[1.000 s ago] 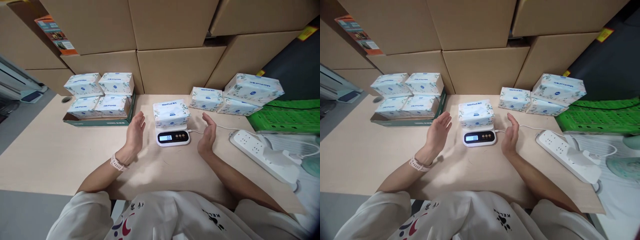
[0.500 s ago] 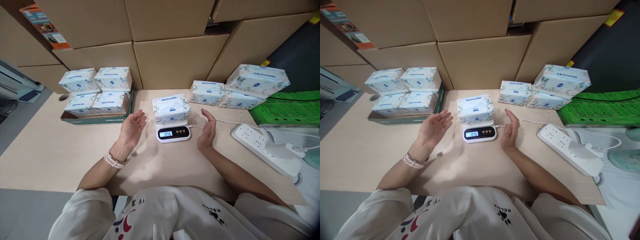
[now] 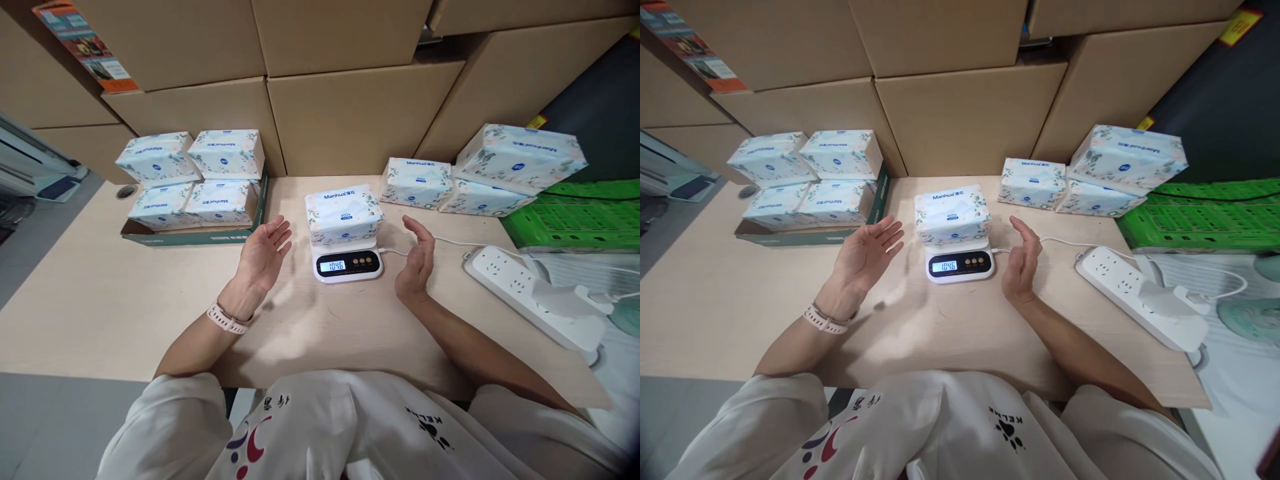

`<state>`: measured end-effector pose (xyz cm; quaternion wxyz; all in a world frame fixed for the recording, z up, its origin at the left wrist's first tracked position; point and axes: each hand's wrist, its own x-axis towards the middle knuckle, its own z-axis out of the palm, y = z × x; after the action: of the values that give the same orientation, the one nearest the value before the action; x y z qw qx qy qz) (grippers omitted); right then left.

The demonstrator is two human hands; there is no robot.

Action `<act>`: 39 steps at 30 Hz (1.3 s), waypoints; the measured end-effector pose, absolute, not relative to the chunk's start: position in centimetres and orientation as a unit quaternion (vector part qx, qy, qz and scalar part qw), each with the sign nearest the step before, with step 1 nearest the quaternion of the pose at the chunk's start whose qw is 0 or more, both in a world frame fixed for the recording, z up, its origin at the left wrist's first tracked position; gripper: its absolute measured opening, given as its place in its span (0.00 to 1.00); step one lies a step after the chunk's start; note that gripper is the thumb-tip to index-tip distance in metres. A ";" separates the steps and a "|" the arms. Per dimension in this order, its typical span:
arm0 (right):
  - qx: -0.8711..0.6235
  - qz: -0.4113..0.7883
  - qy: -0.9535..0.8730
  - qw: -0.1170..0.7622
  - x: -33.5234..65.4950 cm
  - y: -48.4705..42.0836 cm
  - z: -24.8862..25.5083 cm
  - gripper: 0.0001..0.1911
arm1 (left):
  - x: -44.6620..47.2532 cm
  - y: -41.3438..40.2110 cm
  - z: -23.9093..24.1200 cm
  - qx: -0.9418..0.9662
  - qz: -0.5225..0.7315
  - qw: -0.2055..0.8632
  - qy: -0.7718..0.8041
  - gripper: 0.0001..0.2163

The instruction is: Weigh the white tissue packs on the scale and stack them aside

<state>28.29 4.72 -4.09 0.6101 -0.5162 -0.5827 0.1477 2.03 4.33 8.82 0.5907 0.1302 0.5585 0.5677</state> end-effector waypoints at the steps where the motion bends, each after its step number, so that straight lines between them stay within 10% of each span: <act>1: -0.520 0.146 -0.583 0.607 28.3 4.7 -4.1 0.30 | 2.0 4.3 8.8 0.131 0.567 0.590 0.559 0.09; 39: -0.492 0.104 -0.612 0.610 28.4 5.1 -5.0 0.25 | 2.0 4.3 9.1 0.122 0.545 0.626 0.545 0.08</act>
<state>28.40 5.12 -5.04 0.6104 -0.4922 -0.6119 0.1040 2.05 4.28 9.07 0.6256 0.1215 0.5453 0.5445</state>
